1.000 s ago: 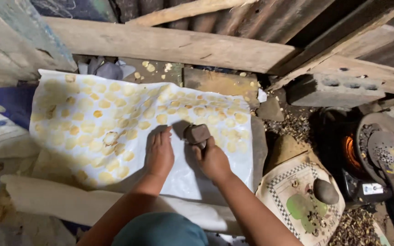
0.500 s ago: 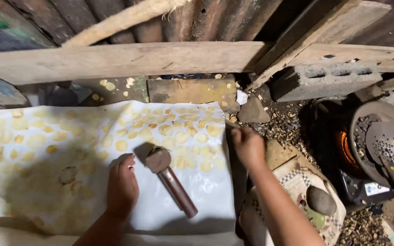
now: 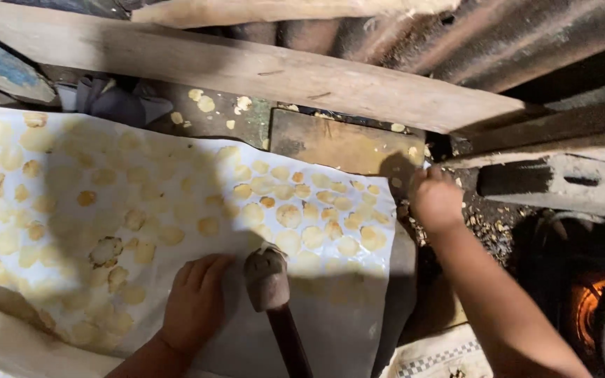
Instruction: The person uses a hammer to pound cassava slices spread on a white cloth. They then use a stone pestle to grind dark seeds on a patterned cloth and stir roasted seeds in a pan over a small stove.
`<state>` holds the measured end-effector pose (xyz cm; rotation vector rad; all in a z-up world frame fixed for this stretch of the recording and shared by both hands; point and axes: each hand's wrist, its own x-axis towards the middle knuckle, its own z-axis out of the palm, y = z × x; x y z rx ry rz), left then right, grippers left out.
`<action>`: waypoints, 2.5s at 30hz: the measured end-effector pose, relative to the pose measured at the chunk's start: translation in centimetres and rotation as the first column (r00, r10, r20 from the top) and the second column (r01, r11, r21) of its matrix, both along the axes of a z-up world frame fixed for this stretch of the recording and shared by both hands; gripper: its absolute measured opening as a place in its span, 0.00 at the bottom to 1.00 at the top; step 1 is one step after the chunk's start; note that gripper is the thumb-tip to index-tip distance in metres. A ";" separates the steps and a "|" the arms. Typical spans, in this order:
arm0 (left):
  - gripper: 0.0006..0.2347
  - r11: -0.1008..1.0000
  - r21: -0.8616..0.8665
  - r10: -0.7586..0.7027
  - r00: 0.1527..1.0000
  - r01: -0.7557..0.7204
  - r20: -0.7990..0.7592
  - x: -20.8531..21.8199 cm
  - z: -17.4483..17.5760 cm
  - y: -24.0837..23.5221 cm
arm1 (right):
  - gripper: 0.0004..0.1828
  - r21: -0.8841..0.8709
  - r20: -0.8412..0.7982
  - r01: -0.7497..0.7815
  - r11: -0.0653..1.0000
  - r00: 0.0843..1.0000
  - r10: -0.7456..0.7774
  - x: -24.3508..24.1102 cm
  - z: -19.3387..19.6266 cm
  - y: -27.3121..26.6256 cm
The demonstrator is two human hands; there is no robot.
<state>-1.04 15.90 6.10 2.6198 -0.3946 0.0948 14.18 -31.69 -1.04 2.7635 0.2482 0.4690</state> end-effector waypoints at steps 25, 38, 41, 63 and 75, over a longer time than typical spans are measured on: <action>0.18 0.984 -0.124 -0.117 0.991 0.125 0.066 0.8 1.4 0.5 | 0.40 -0.369 -0.413 0.532 0.762 0.641 -0.647 14.3 -13.6 -7.7; 0.26 0.138 -0.667 -0.363 0.589 -0.732 -0.722 2.4 -2.0 1.7 | 0.15 0.807 0.006 -0.144 0.573 0.972 0.236 -14.9 20.2 27.5; 0.21 -0.123 -0.465 -0.546 0.451 -0.877 -0.706 1.4 -0.3 1.8 | 0.15 0.821 0.071 -0.203 0.534 0.964 0.257 -16.2 18.6 27.9; 0.05 0.948 -0.254 0.236 0.959 -0.192 0.156 6.1 -5.8 -1.3 | 0.17 0.738 -0.587 0.525 0.423 0.809 0.020 -14.3 19.2 28.2; 0.19 0.901 -0.197 0.346 0.915 -0.386 -0.209 1.8 1.0 3.6 | 0.26 0.533 -0.580 0.392 0.750 0.815 -0.014 -11.6 11.9 32.0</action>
